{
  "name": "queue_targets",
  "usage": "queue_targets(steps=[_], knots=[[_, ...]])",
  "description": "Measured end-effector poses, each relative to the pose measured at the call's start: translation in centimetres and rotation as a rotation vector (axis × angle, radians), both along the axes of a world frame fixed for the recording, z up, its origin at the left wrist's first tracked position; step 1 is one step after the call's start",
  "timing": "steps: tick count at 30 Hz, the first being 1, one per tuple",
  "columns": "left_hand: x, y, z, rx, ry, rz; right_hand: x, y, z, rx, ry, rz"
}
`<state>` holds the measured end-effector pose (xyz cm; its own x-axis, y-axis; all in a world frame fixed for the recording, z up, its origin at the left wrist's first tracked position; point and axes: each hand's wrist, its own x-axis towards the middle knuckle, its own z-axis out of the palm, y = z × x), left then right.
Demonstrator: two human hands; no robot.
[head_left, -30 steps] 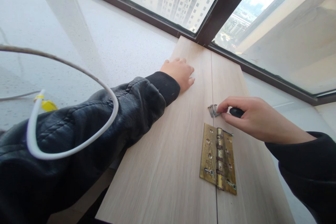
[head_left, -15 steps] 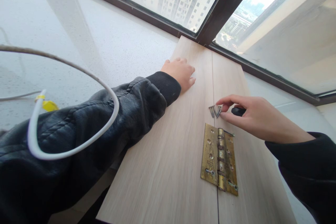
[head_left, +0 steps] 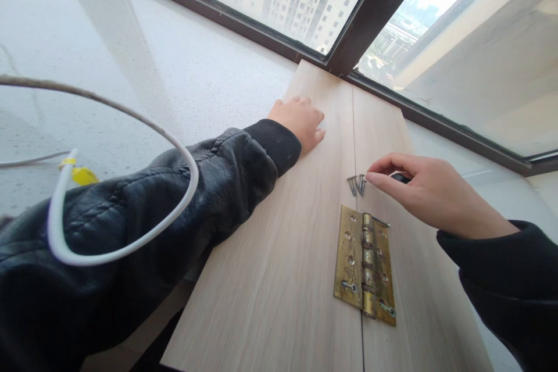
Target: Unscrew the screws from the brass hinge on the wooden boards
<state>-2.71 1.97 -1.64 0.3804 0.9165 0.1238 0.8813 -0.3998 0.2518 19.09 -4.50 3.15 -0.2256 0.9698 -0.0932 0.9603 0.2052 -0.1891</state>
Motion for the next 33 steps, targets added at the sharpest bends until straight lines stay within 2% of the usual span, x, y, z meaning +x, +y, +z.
queue_targets(steps=[4,13,20,33], knots=[[-0.01,0.00,0.01,-0.003,-0.005,0.001,-0.21,0.02,-0.08,-0.048,0.015,-0.034],[-0.05,0.04,-0.07,0.000,-0.004,-0.005,-0.60,0.08,-0.55,-0.037,0.026,-0.081],[-0.02,-0.06,0.01,-0.002,-0.002,0.004,-0.74,-0.09,-0.63,-0.001,0.011,-0.063],[-0.06,-0.02,0.05,-0.007,-0.005,-0.002,-0.54,0.22,-0.59,-0.040,0.031,-0.027]])
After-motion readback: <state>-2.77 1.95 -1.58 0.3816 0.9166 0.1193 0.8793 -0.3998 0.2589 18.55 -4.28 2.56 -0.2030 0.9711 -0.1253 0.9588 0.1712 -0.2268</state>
